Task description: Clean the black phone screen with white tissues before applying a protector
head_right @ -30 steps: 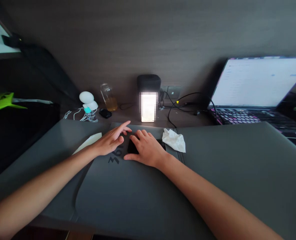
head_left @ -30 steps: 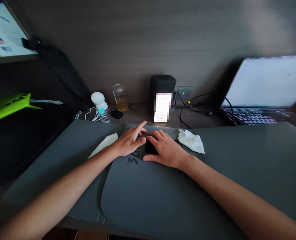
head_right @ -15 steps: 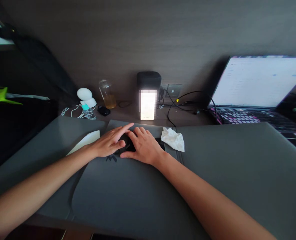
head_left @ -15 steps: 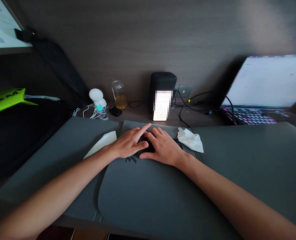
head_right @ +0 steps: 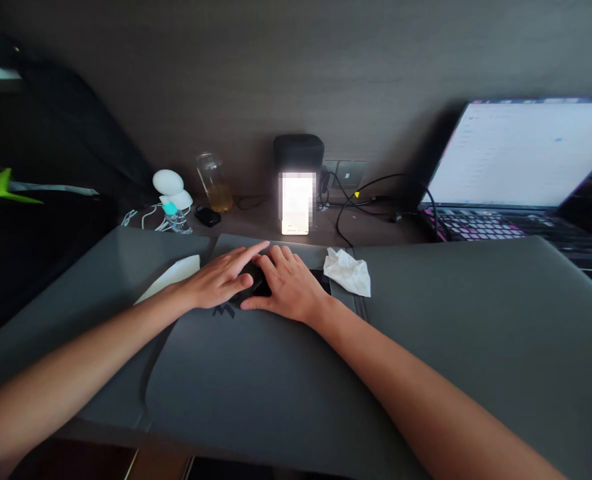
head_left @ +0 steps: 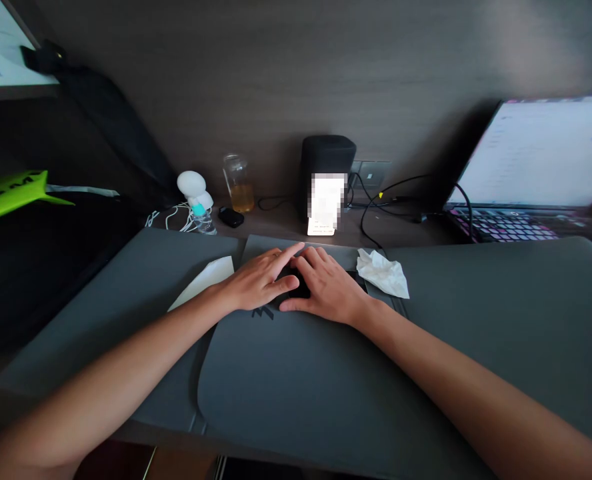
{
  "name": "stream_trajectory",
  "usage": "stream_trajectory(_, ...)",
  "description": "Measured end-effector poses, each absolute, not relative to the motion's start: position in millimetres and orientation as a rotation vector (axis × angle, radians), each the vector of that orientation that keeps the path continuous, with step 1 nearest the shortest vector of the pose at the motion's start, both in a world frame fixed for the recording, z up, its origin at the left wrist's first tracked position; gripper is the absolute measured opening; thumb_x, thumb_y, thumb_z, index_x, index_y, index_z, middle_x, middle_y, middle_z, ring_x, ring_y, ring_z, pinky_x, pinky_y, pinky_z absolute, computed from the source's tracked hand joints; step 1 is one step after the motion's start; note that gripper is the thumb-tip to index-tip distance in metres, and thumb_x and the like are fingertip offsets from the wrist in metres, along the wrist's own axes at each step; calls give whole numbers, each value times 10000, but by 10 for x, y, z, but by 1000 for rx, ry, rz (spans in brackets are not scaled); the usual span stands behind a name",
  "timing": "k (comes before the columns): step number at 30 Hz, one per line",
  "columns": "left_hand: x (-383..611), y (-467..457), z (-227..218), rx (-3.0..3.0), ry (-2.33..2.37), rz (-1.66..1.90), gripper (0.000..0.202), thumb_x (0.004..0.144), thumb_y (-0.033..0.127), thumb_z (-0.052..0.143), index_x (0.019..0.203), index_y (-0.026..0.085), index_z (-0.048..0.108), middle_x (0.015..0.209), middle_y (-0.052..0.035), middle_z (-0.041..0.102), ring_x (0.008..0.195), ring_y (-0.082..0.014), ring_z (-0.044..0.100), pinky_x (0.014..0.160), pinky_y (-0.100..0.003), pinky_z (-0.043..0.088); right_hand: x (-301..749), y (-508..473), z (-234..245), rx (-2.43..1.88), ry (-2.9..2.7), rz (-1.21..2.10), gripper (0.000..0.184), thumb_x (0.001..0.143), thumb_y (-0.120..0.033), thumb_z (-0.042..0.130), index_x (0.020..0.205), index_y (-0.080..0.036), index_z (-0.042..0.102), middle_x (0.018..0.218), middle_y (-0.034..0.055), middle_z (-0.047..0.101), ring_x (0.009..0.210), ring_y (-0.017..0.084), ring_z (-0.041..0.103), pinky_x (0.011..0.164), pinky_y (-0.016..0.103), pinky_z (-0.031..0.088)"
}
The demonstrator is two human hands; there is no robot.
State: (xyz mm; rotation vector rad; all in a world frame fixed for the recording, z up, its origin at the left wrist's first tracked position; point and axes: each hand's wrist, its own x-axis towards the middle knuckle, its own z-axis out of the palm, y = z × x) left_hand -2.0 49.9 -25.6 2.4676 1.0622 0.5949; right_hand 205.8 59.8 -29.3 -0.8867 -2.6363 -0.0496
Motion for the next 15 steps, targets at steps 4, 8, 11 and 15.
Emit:
stream_trajectory(4, -22, 499, -258, 2468, 1059, 581, 846, 930, 759, 185, 1554, 188, 171, 1513, -166, 393, 1341, -336, 424, 1032, -451, 408, 2055, 592, -282, -890, -2628, -23, 813, 789, -828, 417, 1186, -128, 537, 1149, 170, 562, 1012, 314, 500, 914, 491, 453)
stream_trajectory(8, -24, 499, -257, 2457, 1064, 579, 846, 928, 761, 188, 1554, 191, 182, 1504, -161, 409, 1335, -330, 436, 1044, -445, 398, 2055, 590, -268, -859, -2613, -11, 779, 804, -806, 431, 1163, -122, 531, 1136, 167, 562, 1027, 309, 497, 948, 483, 444)
stream_trajectory(11, -25, 495, -246, 2446, 1060, 584, 846, 922, 769, 188, 1555, 208, 178, 1495, -153, 426, 1321, -322, 456, 1048, -445, 394, 2057, 590, -269, -827, -2598, -23, 731, 830, -768, 450, 1166, -122, 524, 1132, 167, 566, 1049, 313, 491, 962, 489, 439)
stream_trajectory(15, -33, 492, -222, 2427, 1053, 570, 858, 913, 779, 158, 1554, 209, 178, 1491, -151, 433, 1330, -320, 449, 1049, -449, 392, 2048, 581, -281, -800, -2605, -46, 651, 877, -701, 456, 1175, -127, 528, 1082, 153, 589, 1005, 310, 515, 919, 503, 459)
